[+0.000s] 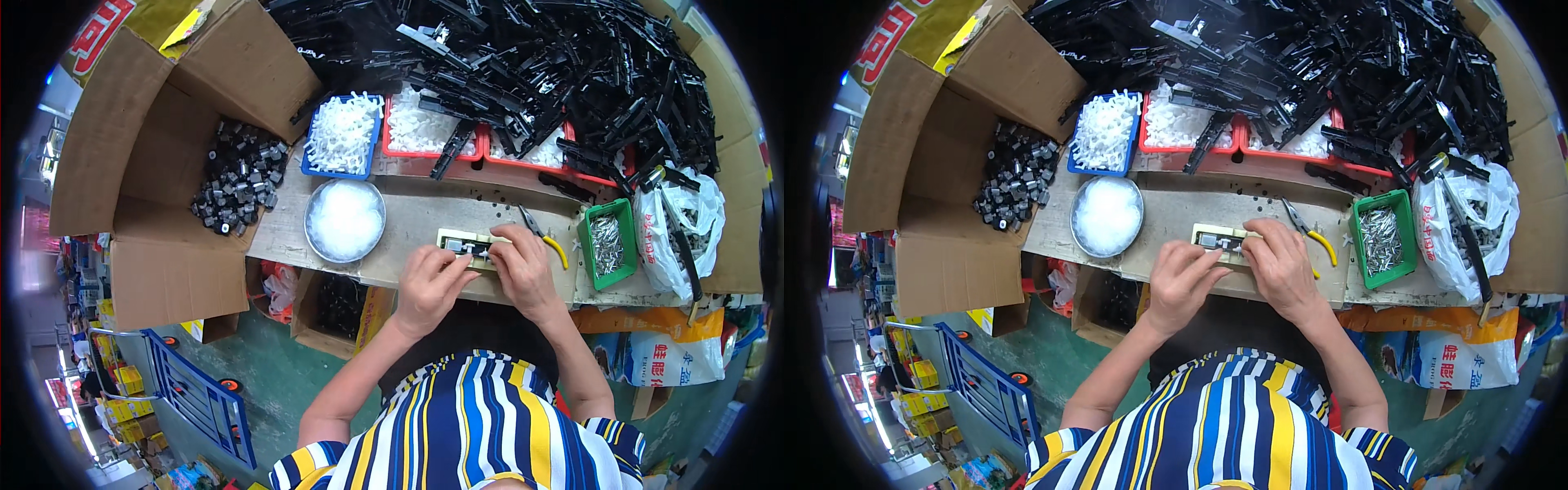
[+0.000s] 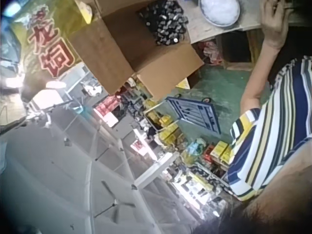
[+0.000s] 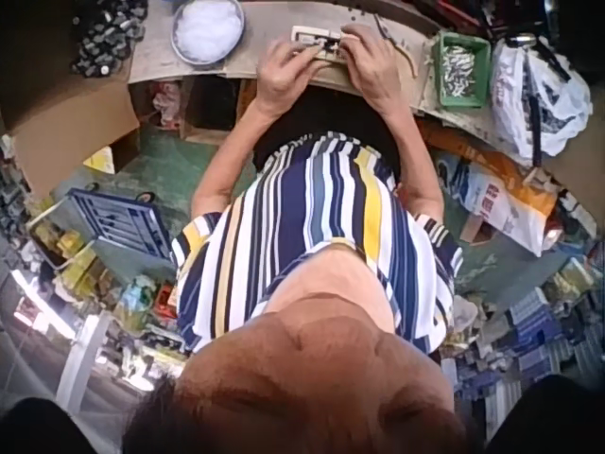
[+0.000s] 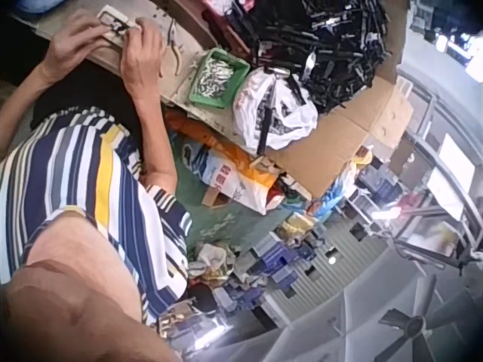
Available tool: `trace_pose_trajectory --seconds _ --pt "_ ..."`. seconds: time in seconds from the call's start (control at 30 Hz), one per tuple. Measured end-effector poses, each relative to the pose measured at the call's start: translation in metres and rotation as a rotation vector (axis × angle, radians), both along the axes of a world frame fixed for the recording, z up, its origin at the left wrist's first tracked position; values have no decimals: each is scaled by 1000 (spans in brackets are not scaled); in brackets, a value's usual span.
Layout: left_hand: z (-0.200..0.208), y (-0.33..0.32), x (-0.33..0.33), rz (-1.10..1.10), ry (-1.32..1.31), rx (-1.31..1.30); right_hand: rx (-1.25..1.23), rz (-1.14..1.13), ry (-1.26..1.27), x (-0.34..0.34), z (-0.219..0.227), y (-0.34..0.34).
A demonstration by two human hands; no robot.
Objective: The person assembles small lock mechanisms at a workbench. They pick up black lock bodies and white pins, insert the pins into the lock bodies, and use pliers to press and secure the components. The person handles the parts one at a time, repeatedly picking, inserting, and pressing them into place.
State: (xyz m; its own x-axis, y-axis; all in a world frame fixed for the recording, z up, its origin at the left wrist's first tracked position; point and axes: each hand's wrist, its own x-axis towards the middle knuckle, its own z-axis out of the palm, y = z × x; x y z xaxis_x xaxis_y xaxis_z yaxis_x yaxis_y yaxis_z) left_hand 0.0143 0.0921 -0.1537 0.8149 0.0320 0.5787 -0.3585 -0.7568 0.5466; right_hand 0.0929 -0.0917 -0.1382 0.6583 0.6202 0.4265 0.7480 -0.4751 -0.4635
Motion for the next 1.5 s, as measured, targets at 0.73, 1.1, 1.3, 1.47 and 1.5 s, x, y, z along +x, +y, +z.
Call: trace_pose_trajectory --seconds 0.73,1.1,1.3,1.47,1.5 --pt "-13 14 9 -158 -140 619 -155 137 117 20 7 10" --pt "-15 9 6 -108 -134 636 19 55 91 7 -10 7" --pt "-14 8 8 -115 -98 612 -78 45 -19 4 1 2" --pt "-4 11 7 -176 -48 500 50 -223 -12 14 36 -51" --pt "-1 11 11 -204 -48 455 30 -346 -42 17 39 -70"
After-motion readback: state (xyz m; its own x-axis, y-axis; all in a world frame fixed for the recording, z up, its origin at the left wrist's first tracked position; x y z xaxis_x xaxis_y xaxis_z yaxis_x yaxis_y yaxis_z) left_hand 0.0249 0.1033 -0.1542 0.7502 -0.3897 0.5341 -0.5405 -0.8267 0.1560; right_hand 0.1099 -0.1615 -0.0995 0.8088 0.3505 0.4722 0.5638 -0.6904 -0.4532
